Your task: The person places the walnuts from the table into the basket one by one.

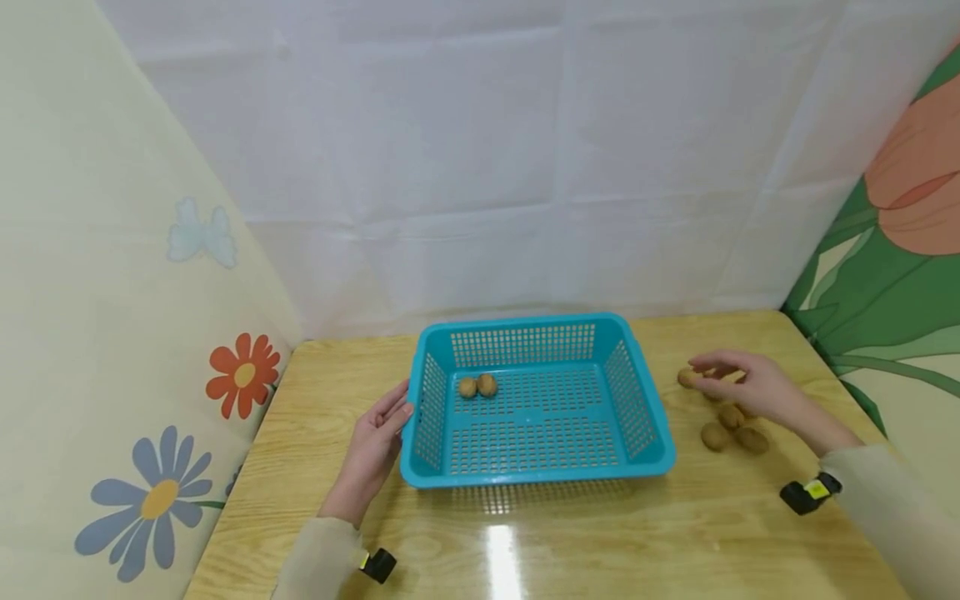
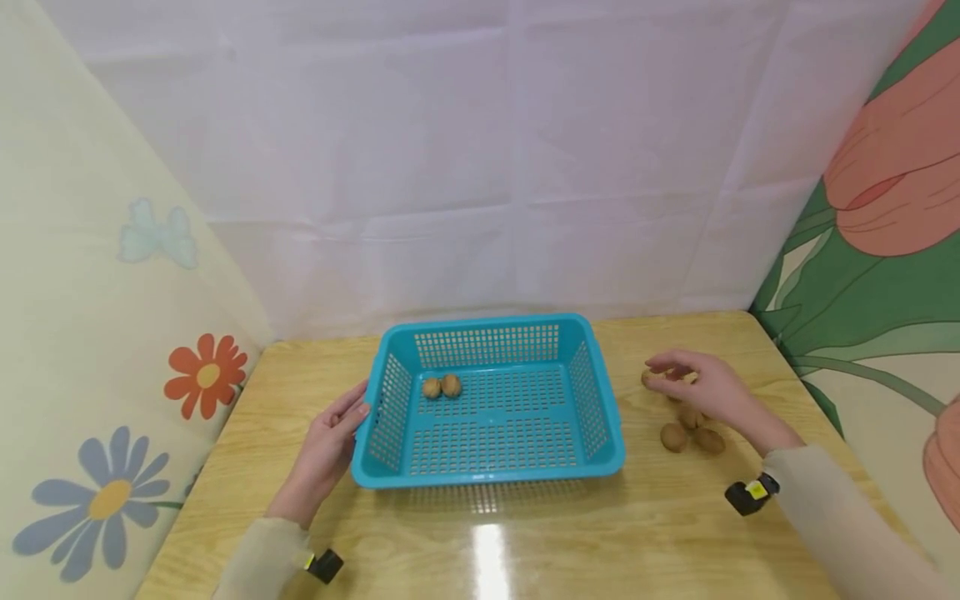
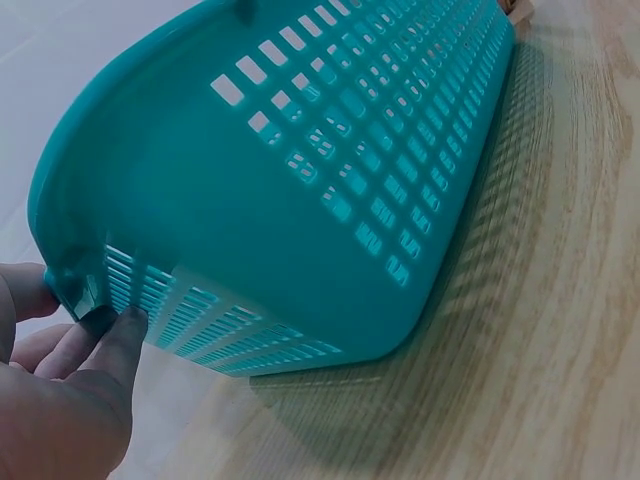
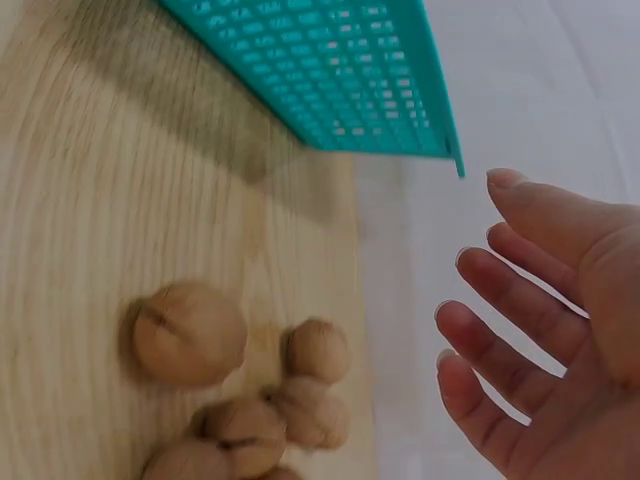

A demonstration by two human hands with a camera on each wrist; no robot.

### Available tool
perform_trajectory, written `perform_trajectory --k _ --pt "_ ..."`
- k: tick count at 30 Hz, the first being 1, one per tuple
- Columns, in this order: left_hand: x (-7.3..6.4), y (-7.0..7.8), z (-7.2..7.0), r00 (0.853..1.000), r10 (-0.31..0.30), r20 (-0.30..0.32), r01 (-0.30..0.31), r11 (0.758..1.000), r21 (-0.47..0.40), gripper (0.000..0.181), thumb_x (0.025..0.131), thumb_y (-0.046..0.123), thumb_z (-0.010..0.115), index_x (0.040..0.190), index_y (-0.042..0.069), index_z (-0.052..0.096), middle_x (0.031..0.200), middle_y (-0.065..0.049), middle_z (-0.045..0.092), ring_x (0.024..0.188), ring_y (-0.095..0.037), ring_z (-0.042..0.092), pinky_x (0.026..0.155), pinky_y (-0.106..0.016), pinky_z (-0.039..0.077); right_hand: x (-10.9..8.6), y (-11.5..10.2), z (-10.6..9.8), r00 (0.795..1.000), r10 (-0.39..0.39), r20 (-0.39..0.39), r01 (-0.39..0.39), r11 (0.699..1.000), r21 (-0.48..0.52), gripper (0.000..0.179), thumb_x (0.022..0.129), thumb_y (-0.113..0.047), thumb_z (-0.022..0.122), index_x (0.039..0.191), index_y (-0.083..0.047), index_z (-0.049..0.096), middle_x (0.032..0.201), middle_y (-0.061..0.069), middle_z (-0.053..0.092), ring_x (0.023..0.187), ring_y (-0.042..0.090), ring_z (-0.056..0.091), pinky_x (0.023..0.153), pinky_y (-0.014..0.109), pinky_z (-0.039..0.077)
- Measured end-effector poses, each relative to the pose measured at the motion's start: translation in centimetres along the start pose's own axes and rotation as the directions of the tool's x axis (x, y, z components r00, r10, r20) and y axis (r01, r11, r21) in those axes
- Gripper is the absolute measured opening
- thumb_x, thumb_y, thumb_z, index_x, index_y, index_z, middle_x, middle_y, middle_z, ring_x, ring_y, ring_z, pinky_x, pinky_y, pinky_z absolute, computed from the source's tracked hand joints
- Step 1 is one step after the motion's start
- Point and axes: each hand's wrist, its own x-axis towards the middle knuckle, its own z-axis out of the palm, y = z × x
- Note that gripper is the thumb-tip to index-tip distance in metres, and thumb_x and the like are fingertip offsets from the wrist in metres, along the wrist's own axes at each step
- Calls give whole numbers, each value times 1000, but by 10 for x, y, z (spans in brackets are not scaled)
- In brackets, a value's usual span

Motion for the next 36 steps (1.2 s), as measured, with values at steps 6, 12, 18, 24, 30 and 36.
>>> perform_trajectory --k 6,12,18,24,30,36 --pt "-1 0 -1 1000 -5 -6 5 1000 -8 54 107 15 61 157 9 45 154 -13 54 117 -6 68 100 -27 56 -19 29 -7 998 57 -23 -57 998 -15 46 104 -28 67 139 1 63 133 27 65 100 11 59 71 31 56" --pt "-1 0 -1 1000 -4 -10 4 1000 -9 53 107 13 61 157 8 45 154 -14 54 117 -6 67 100 -27 56 -32 54 -7 991 123 -46 -125 991 -54 51 104 -30 67 141 5 60 136 32 61 103 23 63 75 36 56" --pt "-2 -1 -1 1000 -5 -10 5 1000 -8 54 107 12 59 158 8 43 154 -13 54 117 -5 67 99 -26 57 -43 75 1 983 166 -79 -174 978 -118 56 104 -35 66 138 10 60 134 37 59 108 48 61 75 48 58" --pt "-1 -1 -1 1000 -6 -7 6 1000 -1 54 107 13 60 159 9 43 156 -15 52 118 -4 66 99 -25 56 -44 97 10 986 143 -91 -156 976 -154 54 103 -31 68 134 13 61 117 35 67 97 44 66 76 55 57" --pt "-1 -1 0 1000 -4 -3 4 1000 2 54 107 14 60 158 9 43 156 -15 52 118 -5 67 100 -25 56 -42 102 16 986 137 -95 -150 977 -148 53 102 -30 69 134 12 62 112 29 71 95 40 68 78 51 57" --pt "-1 -1 0 1000 -5 -1 5 1000 6 56 107 16 61 159 9 42 157 -15 50 118 -4 66 100 -25 56 -39 98 17 986 127 -104 -143 977 -160 51 102 -30 70 132 11 64 108 25 72 93 37 67 77 48 56"
